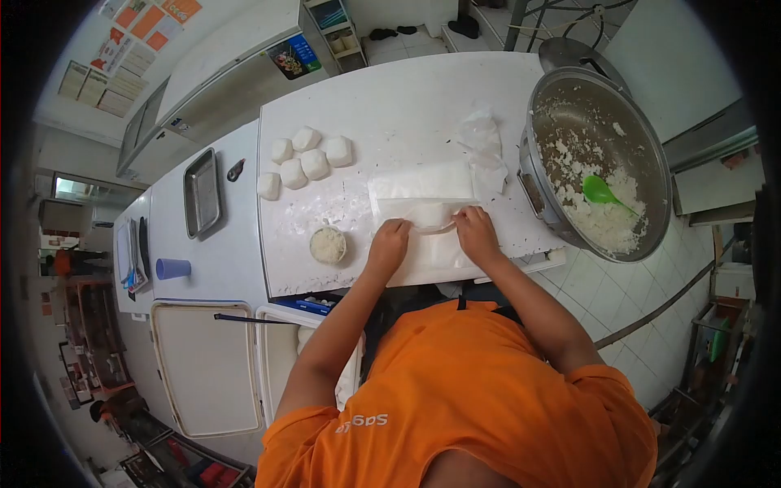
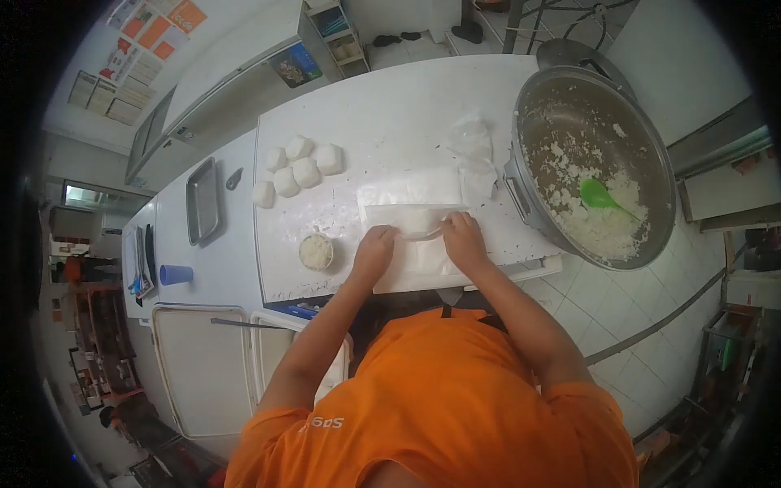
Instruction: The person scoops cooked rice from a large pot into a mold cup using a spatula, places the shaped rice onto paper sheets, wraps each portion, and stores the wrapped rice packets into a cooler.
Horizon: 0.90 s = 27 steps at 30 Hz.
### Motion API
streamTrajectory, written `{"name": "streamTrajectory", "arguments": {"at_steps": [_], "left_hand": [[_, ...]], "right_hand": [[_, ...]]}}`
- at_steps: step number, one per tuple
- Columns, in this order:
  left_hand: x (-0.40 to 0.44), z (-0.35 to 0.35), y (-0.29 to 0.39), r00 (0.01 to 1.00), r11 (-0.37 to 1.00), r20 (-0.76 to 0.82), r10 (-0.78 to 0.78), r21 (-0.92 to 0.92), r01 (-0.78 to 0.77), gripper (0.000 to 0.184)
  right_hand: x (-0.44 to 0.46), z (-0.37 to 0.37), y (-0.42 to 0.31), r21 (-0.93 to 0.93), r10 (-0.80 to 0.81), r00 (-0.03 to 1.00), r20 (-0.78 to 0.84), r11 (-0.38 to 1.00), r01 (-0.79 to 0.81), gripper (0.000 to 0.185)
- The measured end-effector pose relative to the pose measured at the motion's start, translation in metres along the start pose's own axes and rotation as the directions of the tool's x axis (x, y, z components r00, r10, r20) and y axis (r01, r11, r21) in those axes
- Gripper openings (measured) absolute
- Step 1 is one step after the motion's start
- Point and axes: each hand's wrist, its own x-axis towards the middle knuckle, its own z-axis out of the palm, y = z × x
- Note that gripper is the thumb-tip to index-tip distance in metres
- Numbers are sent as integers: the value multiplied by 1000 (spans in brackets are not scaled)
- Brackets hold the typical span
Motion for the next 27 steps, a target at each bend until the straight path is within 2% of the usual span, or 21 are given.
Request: {"name": "streamTrajectory", "arguments": {"at_steps": [1, 2, 3, 4, 5, 6, 7, 9, 13, 14, 15, 16, 18, 20, 21, 23, 26, 27], "left_hand": [[20, -13, 8, 987, 990, 80, -136, -12, 138, 31], [40, -25, 17, 949, 961, 162, -270, -14, 276, 27], [52, -26, 17, 943, 956, 164, -291, 22, 291, 24], [63, -26, 15, 936, 950, 165, -311, 59, 306, 21], [70, -24, 12, 972, 970, 92, -217, 130, 205, 19], [71, -20, 10, 993, 972, 23, -114, 209, 107, 17], [63, -10, 8, 989, 972, 20, -146, 188, 139, 15], [50, 12, 7, 979, 969, 8, -203, 144, 200, 11], [38, 17, 28, 897, 926, -234, -375, -136, 351, 7], [38, 22, 34, 845, 921, -402, -351, -308, 237, 7], [41, 18, 49, 802, 847, -359, -477, -430, 312, 7], [42, 17, 62, 745, 802, -398, -536, -516, 302, 11], [38, 20, 73, 718, 687, -327, -615, -669, 284, 35], [42, 12, 96, 590, 269, -156, -792, -957, 107, 53], [33, -10, 105, 544, 234, -129, -829, -964, 127, 57], [10, -56, 124, 446, 152, -67, -892, -976, 157, 65], [-47, -86, 134, 434, 297, -218, -874, -947, 123, 68], [-67, -100, 138, 432, 191, -157, -888, -981, 37, 68]], "right_hand": [[12, -3, 4, 14, 18, 998, 66, 1000, -19, 14], [31, -10, 2, 15, 148, 977, 154, 988, -152, 10], [55, -21, -5, 3, 272, 931, 243, 960, -281, 7], [61, -22, -7, -15, 301, 918, 260, 951, -308, 6], [66, -24, -9, -34, 330, 903, 277, 942, -333, 6], [65, -19, -6, -49, 269, 937, 224, 963, -264, 7], [63, -13, -2, -66, 202, 965, 169, 979, -194, 9], [48, 7, -2, 22, 221, 968, 119, 974, -225, 11], [37, 31, 7, 327, 217, 976, -6, 923, -203, 21], [39, 30, 5, 392, 342, 935, 98, 850, -352, 23], [49, 11, -8, 430, 441, 870, 222, 756, -493, 24], [62, -4, -24, 438, 512, 784, 352, 650, -621, 26], [75, -14, -43, 830, 421, 867, 268, 357, -429, 28], [86, -44, -70, 854, 261, 882, 393, 250, -455, 31], [87, -52, -77, 837, 133, 868, 478, 232, -496, 31], [88, -60, -94, 780, -124, 775, 619, 207, -590, 30], [86, -68, -145, 726, -305, 669, 678, 421, -544, 35], [87, -71, -165, 712, -385, 599, 702, 405, -574, 36]]}}
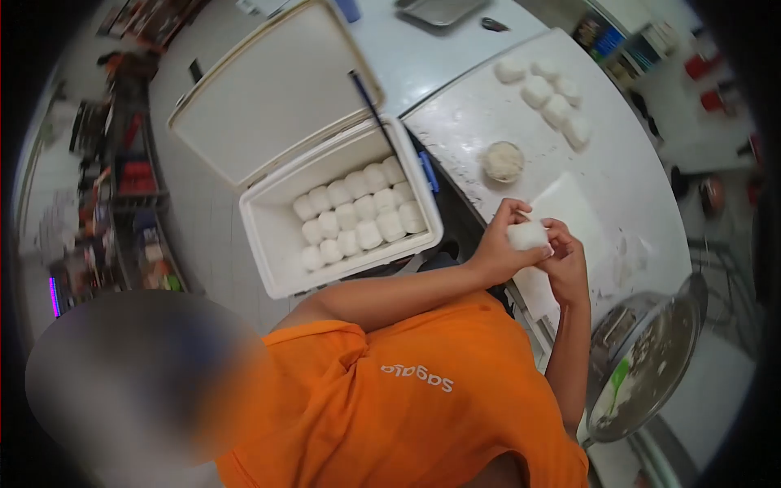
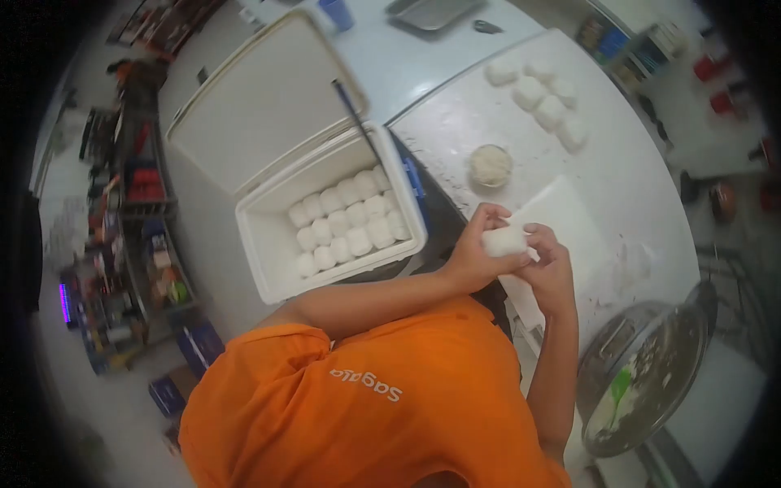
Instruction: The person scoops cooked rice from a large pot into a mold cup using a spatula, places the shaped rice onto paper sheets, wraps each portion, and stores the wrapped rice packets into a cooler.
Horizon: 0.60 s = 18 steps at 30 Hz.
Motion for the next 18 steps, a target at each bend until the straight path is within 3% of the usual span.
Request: {"name": "streamTrajectory", "arguments": {"at_steps": [2, 3, 5, 7, 8, 9, 10, 12, 14, 15, 18], "left_hand": [[-26, -36, 26, 991, 958, 34, -129, -256, 133, 68], [-35, -57, 20, 998, 985, -26, -55, -164, 50, 69], [-58, -97, 29, 993, 999, -111, -37, -17, 36, 67], [-69, -150, 15, 938, 994, -335, 91, 81, -67, 66], [-77, -182, 28, 902, 993, -431, 19, 111, 32, 65], [-81, -230, 16, 827, 977, -560, 55, 201, 71, 63], [-87, -264, 27, 697, 814, -711, 91, 457, 360, 63], [-107, -365, -20, 635, 440, -723, 271, 680, 587, 69], [-125, -416, -64, 699, 398, -704, -128, 609, 686, 77], [-125, -426, -73, 686, 361, -653, -322, 585, 726, 81], [-125, -408, -80, 578, 583, -589, -565, 211, 785, 94]], "right_hand": [[9, 32, -15, 57, 63, 978, 198, 996, -75, 40], [18, 39, -7, -28, 131, 956, 262, 991, -128, 59], [31, 75, -7, -53, 113, 952, 286, 993, -101, 70], [42, 90, -3, -155, 58, 946, 319, 988, -9, 82], [44, 92, -5, -141, 48, 958, 281, 990, -8, 80], [45, 92, -10, -127, 36, 970, 242, 992, -5, 77], [45, 90, -15, -114, 24, 980, 199, 994, -2, 75], [47, 79, -18, -124, 8, 990, 140, 992, 9, 66], [52, 65, -18, -133, -15, 998, 65, 991, 24, 61], [56, 56, -14, -182, -36, 999, 16, 983, 39, 57], [74, 17, 11, -482, -144, 973, -182, 875, 40, 59]]}}
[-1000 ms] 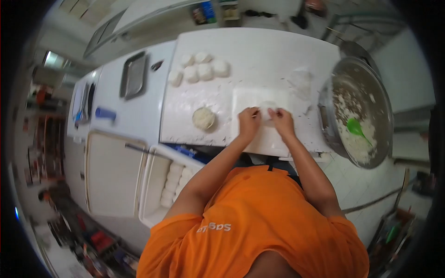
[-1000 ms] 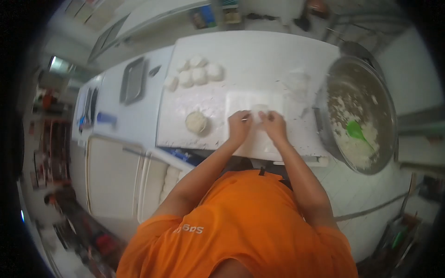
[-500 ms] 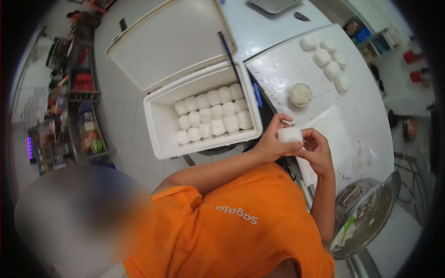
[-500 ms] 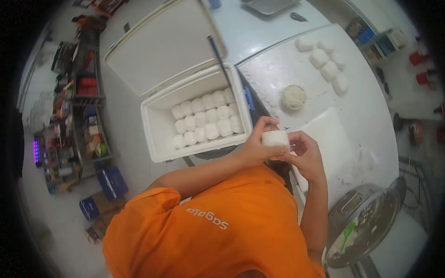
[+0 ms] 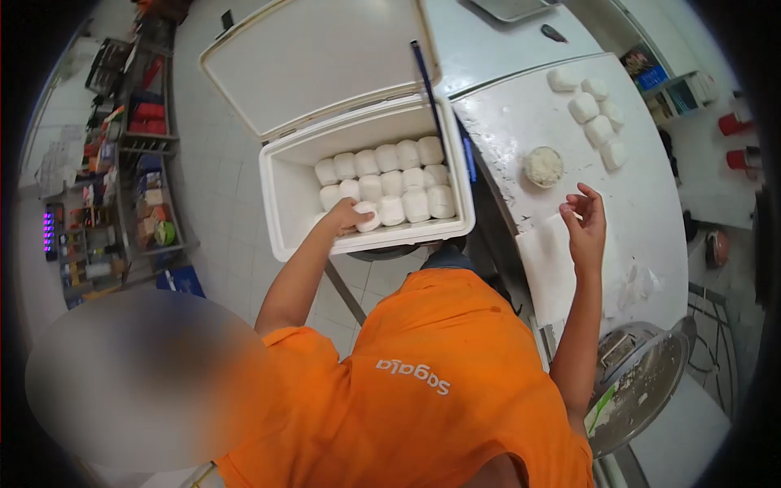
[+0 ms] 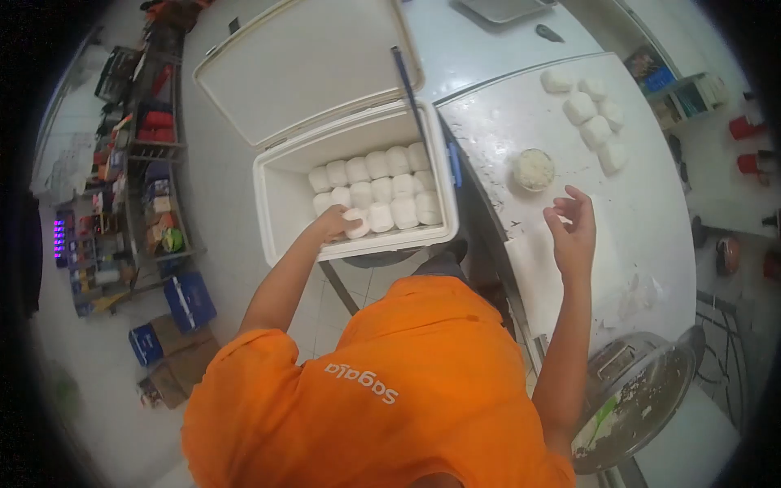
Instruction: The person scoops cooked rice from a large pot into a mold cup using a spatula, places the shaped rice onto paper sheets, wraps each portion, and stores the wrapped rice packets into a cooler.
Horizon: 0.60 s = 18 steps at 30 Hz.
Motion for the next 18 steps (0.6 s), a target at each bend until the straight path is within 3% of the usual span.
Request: {"name": "streamTrajectory", "arguments": {"at_steps": [2, 3, 4, 5, 7, 8, 9, 11, 13, 14, 15, 16, 17, 18], "left_hand": [[-3, 6, 6, 1000, 991, -5, 15, 134, -14, 96], [-1, 7, 11, 999, 977, -3, 34, 209, -32, 97], [6, 11, 6, 977, 876, -56, 206, 456, -158, 91], [13, 17, 1, 919, 699, -73, 388, 672, -242, 84], [-24, 25, 31, 920, 584, -101, 380, 797, -154, 68], [-47, 29, 51, 916, 517, -123, 382, 850, -102, 60], [-62, 37, 68, 759, 533, -177, 626, 808, -251, 55], [-83, 60, 106, 286, 407, -293, 912, 722, -559, 44], [-119, 110, 153, 368, 479, -333, 868, 372, -795, 37], [-126, 135, 172, 511, 548, -243, 825, 124, -827, 40], [-120, 166, 188, 665, 616, -135, 734, -279, -737, 47], [-130, 189, 214, 810, 746, 22, 586, -405, -529, 54], [-146, 213, 241, 879, 780, 160, 450, -550, -299, 61], [-159, 229, 265, 860, 828, 414, 298, -560, -17, 66]], "right_hand": [[8, -4, 26, -248, -71, 993, -92, 968, 46, 76], [11, -2, 38, -243, -66, 994, -87, 969, 43, 95], [14, 7, 38, -235, -39, 998, -58, 972, 24, 113], [20, 15, 46, -266, -152, 988, -27, 954, 140, 127], [34, 41, 60, -399, -413, 907, -75, 847, 352, 140], [38, 51, 57, -402, -408, 904, -125, 854, 330, 139], [43, 60, 52, -404, -403, 897, -180, 862, 306, 138], [60, 72, 57, -345, -348, 892, -288, 907, 242, 134], [70, 82, 74, -224, -250, 904, -346, 958, 179, 128], [66, 82, 71, -181, -237, 905, -354, 966, 182, 126], [59, 81, 66, -140, -225, 903, -367, 973, 186, 125], [53, 75, 61, -105, -214, 896, -388, 977, 188, 123], [37, 69, 54, -88, -265, 880, -393, 964, 252, 124], [18, 60, 47, -72, -287, 880, -380, 957, 281, 122]]}}
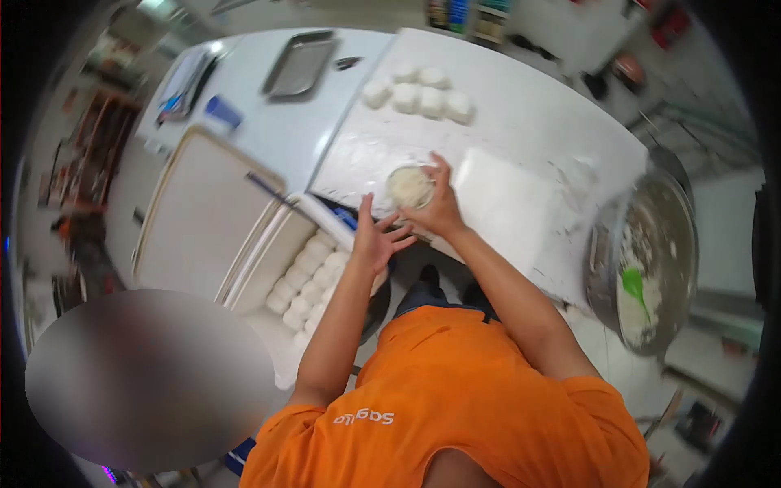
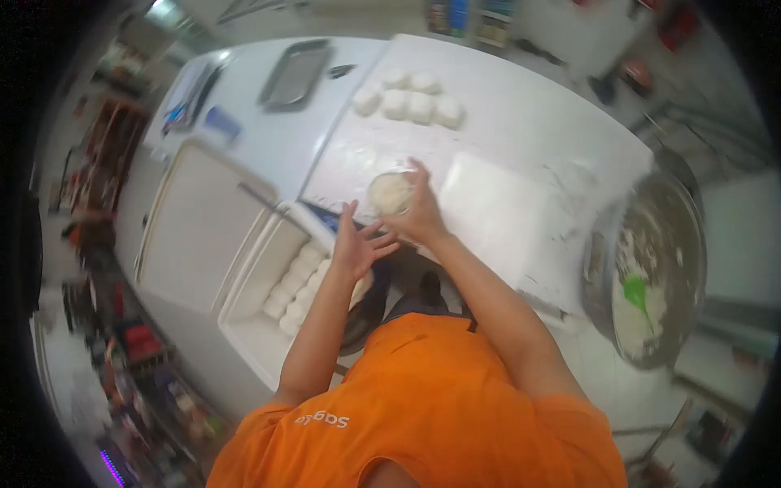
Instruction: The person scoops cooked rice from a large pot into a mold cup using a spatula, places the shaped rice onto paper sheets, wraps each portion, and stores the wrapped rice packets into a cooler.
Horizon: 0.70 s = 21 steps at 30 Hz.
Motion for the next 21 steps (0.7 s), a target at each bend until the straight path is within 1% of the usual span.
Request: {"name": "streamTrajectory", "arguments": {"at_steps": [1, 2, 3, 4, 5, 6, 7, 8, 9, 10, 11, 12, 13, 14, 15, 16, 17, 18, 19, 20, 21], "left_hand": [[31, 3, -10, 959, 974, 272, -81, -181, 134, 65], [58, 6, -25, 846, 892, 520, -114, -321, 318, 65], [60, 32, -33, 855, 921, 513, -79, -290, 259, 55], [66, 54, -44, 895, 992, 444, 42, -124, 15, 51], [73, 73, -59, 894, 971, 404, 193, 50, -233, 48], [77, 92, -77, 847, 860, 399, 351, 219, -460, 44], [84, 112, -94, 668, 545, 541, 510, 398, -738, 34], [87, 127, -112, 516, 208, 708, 482, 480, -852, 34], [93, 143, -129, 344, -161, 858, 380, 428, -889, 35], [101, 155, -147, 179, -502, 959, 221, 269, -822, 36], [116, 152, -169, 226, -487, 937, 267, 333, -807, 42], [111, 153, -165, 230, -497, 943, 241, 324, -805, 41], [110, 153, -161, 274, -487, 940, 203, 339, -805, 43], [107, 155, -159, 263, -488, 937, 229, 344, -802, 42], [102, 154, -159, 267, -485, 928, 258, 364, -795, 41], [97, 158, -158, 239, -526, 919, 314, 378, -762, 40], [89, 168, -157, 239, -496, 882, 405, 432, -753, 40], [72, 182, -153, 214, -414, 834, 508, 454, -789, 41], [52, 202, -153, 305, -178, 715, 630, 515, -839, 43], [28, 220, -156, 419, 72, 569, 708, 532, -844, 48], [-6, 246, -158, 563, 362, 506, 653, 444, -820, 52]], "right_hand": [[-12, -14, -9, 28, -41, 999, 10, 999, 40, 119], [-27, -32, -17, 56, -80, 996, 24, 995, 79, 117], [-43, -57, -32, -55, -106, 994, -32, 993, 105, 109], [-55, -83, -55, -167, -144, 986, -83, 977, 129, 102], [-62, -109, -74, -278, -185, 975, -121, 949, 145, 95], [-69, -136, -85, -220, -115, 982, -153, 972, 79, 88], [-81, -166, -94, -162, -37, 983, -182, 987, 8, 81], [-96, -195, -106, -101, 45, 974, -224, 992, -69, 74], [-104, -228, -117, -121, -2, 944, -330, 992, -40, 55], [-113, -269, -128, -240, -41, 915, -400, 969, -61, 45], [-124, -316, -129, -332, -69, 891, -449, 938, -95, 36], [-140, -366, -125, -367, 7, 865, -502, 904, -220, 34], [-156, -414, -119, -381, 69, 822, -565, 862, -334, 32], [-174, -459, -108, -591, 208, 826, -525, 608, -529, 33], [-193, -496, -94, -743, 367, 780, -508, 272, -612, 34], [-215, -522, -63, -810, 375, 791, -484, 151, -567, 36], [-241, -540, -23, -859, 392, 796, -461, 28, -511, 39], [-258, -555, 2, -893, 413, 799, -437, -93, -440, 41], [-266, -566, 10, -927, 463, 815, -348, -41, -373, 43], [-270, -574, 19, -954, 508, 825, -248, 19, -299, 45], [-273, -578, 25, -971, 547, 826, -139, 87, -221, 47]]}}
